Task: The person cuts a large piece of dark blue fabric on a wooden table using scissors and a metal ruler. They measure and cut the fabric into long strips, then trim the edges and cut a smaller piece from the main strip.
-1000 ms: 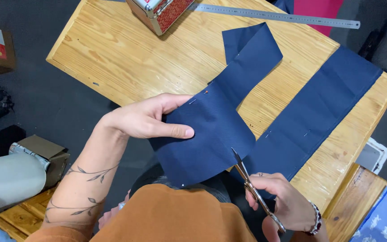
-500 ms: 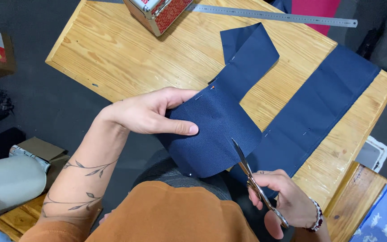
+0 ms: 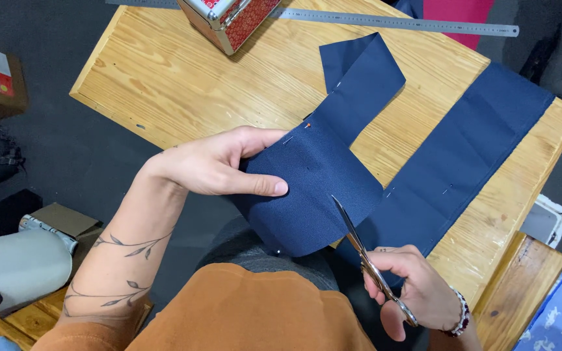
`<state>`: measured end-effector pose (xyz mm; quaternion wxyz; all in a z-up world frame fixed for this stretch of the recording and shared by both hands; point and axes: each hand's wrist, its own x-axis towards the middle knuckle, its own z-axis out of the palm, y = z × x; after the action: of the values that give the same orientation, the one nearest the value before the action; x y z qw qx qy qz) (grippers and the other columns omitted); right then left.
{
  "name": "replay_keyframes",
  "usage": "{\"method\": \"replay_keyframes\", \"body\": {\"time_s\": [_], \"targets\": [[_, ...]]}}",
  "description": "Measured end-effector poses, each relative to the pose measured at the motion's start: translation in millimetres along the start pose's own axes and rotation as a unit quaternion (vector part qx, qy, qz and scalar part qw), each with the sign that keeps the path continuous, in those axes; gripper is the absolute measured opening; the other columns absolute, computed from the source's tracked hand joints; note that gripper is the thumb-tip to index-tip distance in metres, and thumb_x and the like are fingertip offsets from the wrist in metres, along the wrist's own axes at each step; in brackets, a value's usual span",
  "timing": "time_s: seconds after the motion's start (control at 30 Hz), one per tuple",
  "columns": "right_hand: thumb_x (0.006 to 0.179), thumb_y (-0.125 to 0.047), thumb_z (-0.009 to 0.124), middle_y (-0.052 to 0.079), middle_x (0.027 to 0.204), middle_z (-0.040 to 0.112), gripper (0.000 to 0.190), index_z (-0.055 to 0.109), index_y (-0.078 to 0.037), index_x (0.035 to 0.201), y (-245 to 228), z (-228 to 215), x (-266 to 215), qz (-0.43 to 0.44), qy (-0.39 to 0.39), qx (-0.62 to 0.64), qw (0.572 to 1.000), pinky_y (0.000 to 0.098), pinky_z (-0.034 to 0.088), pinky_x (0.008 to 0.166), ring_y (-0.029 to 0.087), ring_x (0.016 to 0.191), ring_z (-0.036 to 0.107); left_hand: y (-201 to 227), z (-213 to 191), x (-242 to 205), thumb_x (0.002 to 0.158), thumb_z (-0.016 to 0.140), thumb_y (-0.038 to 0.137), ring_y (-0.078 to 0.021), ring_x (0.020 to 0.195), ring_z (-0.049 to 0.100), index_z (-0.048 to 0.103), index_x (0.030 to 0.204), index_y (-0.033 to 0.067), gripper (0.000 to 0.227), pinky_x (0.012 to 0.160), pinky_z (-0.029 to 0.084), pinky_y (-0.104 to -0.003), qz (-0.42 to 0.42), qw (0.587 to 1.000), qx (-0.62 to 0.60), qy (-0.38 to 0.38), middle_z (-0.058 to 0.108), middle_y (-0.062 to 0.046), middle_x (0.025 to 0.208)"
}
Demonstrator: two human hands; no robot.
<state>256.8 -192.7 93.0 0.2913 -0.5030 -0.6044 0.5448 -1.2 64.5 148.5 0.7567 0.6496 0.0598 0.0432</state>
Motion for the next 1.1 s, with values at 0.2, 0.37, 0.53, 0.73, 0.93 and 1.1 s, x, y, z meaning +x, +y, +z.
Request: {"method": "replay_keyframes", "body": {"time_s": [0.2, 0.37, 0.53, 0.73, 0.93, 1.1], "targets": [[0.069, -0.065, 0.072, -0.007, 0.053, 0.052, 0.051, 0.055, -0.018, 0.060, 0.1, 6.4, -2.7, -0.020, 0.049, -0.017, 0.998, 0.0268, 0.034, 0.048, 0.011, 0.050, 0.042, 6.7, 0.8, -0.8, 0.097, 0.066, 0.012, -0.0132, 0.122, 0.061, 0.053, 0.142, 0.0003, 0.048, 0.111, 0.051, -0.030, -0.011, 1.000, -0.015, 0.001, 0.065, -0.005, 0.134], [0.067, -0.076, 0.063, -0.008, 0.054, 0.048, 0.058, 0.055, -0.019, 0.059, 5.3, 8.7, -5.3, -0.021, 0.057, -0.046, 0.997, 0.0268, 0.034, 0.050, 0.012, 0.052, 0.042, 9.8, -0.3, -1.9, 0.097, 0.066, 0.013, -0.0143, 0.123, 0.060, 0.053, 0.142, 0.0003, 0.049, 0.112, 0.050, -0.031, -0.005, 1.000, -0.006, -0.007, 0.064, -0.006, 0.135], [0.066, -0.075, 0.066, -0.008, 0.053, 0.047, 0.058, 0.054, -0.019, 0.055, 6.7, 11.1, -5.7, -0.016, 0.070, -0.060, 0.996, 0.0259, 0.034, 0.049, 0.011, 0.052, 0.041, 12.3, -1.0, -2.8, 0.097, 0.066, 0.013, -0.0136, 0.122, 0.061, 0.054, 0.141, 0.0006, 0.047, 0.111, 0.050, -0.029, -0.010, 1.000, 0.006, -0.005, 0.065, -0.006, 0.134], [0.067, -0.069, 0.072, -0.008, 0.055, 0.048, 0.056, 0.046, -0.019, 0.058, 13.4, 14.8, -7.5, -0.024, 0.089, -0.095, 0.991, 0.0263, 0.034, 0.049, 0.011, 0.050, 0.040, 12.3, -1.8, -4.6, 0.096, 0.067, 0.014, -0.0127, 0.117, 0.062, 0.052, 0.143, -0.0004, 0.051, 0.106, 0.053, -0.029, -0.015, 1.000, -0.010, -0.004, 0.065, -0.005, 0.131], [0.064, -0.064, 0.078, -0.008, 0.054, 0.048, 0.060, 0.040, -0.017, 0.060, 15.8, 18.5, -7.4, -0.037, 0.105, -0.111, 0.987, 0.0266, 0.033, 0.049, 0.012, 0.050, 0.038, 13.8, -2.2, -5.2, 0.096, 0.067, 0.014, -0.0128, 0.115, 0.063, 0.053, 0.142, -0.0003, 0.049, 0.104, 0.055, -0.029, -0.017, 1.000, -0.016, -0.006, 0.066, -0.005, 0.129], [0.062, -0.061, 0.084, -0.008, 0.053, 0.047, 0.058, 0.046, -0.018, 0.057, 18.2, 22.8, -7.1, -0.003, 0.107, -0.099, 0.989, 0.0260, 0.034, 0.050, 0.011, 0.051, 0.039, 14.2, -2.0, -5.7, 0.097, 0.066, 0.013, -0.0147, 0.120, 0.063, 0.051, 0.143, -0.0002, 0.050, 0.108, 0.053, -0.030, -0.005, 1.000, -0.004, -0.006, 0.066, -0.007, 0.133]]}}
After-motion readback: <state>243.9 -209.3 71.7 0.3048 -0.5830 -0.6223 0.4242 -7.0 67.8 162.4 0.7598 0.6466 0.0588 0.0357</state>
